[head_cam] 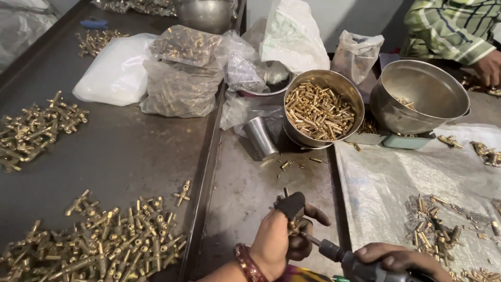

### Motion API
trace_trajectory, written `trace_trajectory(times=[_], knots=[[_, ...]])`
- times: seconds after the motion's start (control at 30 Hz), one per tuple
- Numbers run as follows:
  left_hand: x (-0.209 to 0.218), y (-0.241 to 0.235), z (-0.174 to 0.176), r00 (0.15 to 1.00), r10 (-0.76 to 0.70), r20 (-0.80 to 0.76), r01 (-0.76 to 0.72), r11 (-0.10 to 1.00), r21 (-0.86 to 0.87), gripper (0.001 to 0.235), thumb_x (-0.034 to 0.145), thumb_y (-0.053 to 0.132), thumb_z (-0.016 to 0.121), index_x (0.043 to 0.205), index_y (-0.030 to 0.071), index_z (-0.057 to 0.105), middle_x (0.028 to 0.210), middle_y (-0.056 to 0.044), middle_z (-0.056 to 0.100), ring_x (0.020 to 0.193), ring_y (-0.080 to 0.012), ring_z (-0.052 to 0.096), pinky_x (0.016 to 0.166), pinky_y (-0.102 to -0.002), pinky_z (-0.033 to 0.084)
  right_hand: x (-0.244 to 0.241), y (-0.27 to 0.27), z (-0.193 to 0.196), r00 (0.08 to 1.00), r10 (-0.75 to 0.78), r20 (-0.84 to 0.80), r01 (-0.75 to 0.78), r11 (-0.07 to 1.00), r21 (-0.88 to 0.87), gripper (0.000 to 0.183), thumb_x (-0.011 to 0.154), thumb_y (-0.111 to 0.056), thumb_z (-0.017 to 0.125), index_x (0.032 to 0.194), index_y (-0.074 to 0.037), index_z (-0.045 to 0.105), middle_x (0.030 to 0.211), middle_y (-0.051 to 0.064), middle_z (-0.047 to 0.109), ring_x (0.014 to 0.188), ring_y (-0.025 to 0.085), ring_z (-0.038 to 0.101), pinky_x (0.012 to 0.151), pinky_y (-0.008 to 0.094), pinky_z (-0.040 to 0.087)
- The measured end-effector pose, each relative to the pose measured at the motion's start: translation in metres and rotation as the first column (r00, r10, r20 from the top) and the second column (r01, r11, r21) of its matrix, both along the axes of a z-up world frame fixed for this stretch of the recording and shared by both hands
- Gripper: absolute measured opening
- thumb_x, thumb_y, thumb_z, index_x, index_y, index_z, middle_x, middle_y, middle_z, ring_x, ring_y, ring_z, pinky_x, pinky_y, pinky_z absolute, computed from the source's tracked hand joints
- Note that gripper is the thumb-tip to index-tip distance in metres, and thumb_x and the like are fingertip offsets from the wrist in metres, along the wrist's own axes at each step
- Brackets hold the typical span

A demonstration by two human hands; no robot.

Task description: The person holds small brass fittings and uses a handheld rotary grinding tool to smooth the ends of each piece, working one piece at a time. They pick parts from a pile on the table, grind them, and place finished pieces into a metal bowl.

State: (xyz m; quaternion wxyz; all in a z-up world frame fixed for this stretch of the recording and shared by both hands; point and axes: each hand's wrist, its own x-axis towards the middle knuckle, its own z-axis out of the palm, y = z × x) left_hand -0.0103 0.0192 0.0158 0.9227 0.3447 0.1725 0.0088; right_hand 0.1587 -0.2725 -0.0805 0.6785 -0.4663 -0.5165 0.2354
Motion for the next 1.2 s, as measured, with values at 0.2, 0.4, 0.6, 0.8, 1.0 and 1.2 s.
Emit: trace_trajectory(times=[0.2,0.4,0.6,0.8,1.0,1.2], knots=[[-0.002,-0.002,0.003,1.0,-0.01,-0.016,0.011,0.999,0.033,0.045,0.102,0.036,0.046,0.098,0.001,0.074,0.062,0.002,0.053,0.046,-0.0072,0.04,0.043,-0.025,0.028,-0.016,0.014,0.023,0.985,0.043,-0.168,-0.038,0.999,0.036,0.03,0.108,-0.015,0.052,0.123,0.009,0.061,0.126,0.044,0.062,0.121,0.061,0.066,0.098,0.071,0.052],[0.0,0.0,0.001,0.997,-0.063,-0.039,0.067,0.993,0.102,0.039,0.1,0.027,0.047,0.098,0.0,0.076,0.06,0.003,0.051,0.045,-0.0066,0.04,0.042,-0.024,0.028,-0.026,0.023,0.049,0.992,0.127,0.015,-0.128,0.991,0.036,0.034,0.11,-0.022,0.05,0.127,0.005,0.061,0.129,0.039,0.064,0.124,0.054,0.065,0.107,0.066,0.054],[0.001,0.004,0.0,0.986,-0.165,-0.038,0.169,0.974,0.15,0.037,0.099,0.024,0.048,0.099,0.0,0.076,0.056,0.001,0.054,0.042,-0.0077,0.039,0.04,-0.026,0.028,-0.018,0.009,0.042,0.968,0.142,0.207,0.014,0.793,-0.609,0.029,0.097,-0.015,0.067,0.125,-0.008,0.063,0.121,0.019,0.068,0.114,0.033,0.069,0.1,0.046,0.061],[0.001,0.005,-0.003,0.976,-0.215,-0.019,0.215,0.96,0.181,0.035,0.1,0.024,0.051,0.1,-0.001,0.075,0.057,0.0,0.056,0.041,-0.0078,0.04,0.04,-0.025,0.028,-0.029,0.033,0.084,0.782,0.284,0.556,-0.092,0.933,-0.348,0.018,0.101,-0.014,0.064,0.109,-0.001,0.074,0.131,0.017,0.071,0.121,0.026,0.069,0.098,0.036,0.056],[0.0,0.006,-0.001,0.969,-0.245,0.021,0.24,0.961,0.14,0.036,0.099,0.022,0.049,0.101,-0.003,0.074,0.057,-0.001,0.056,0.04,-0.0074,0.039,0.039,-0.025,0.028,-0.038,0.038,0.089,0.748,0.285,0.599,-0.035,0.919,-0.393,0.024,0.1,-0.013,0.062,0.114,0.002,0.075,0.127,0.014,0.074,0.116,0.022,0.07,0.096,0.034,0.054],[0.001,0.004,-0.005,0.969,-0.242,0.05,0.232,0.96,0.156,0.037,0.1,0.021,0.046,0.103,-0.004,0.073,0.057,-0.002,0.055,0.042,-0.008,0.041,0.041,-0.025,0.03,-0.041,0.037,0.088,0.747,0.219,0.628,0.045,0.925,-0.376,0.025,0.099,-0.015,0.064,0.115,0.002,0.073,0.122,0.01,0.076,0.112,0.018,0.072,0.095,0.031,0.055]])
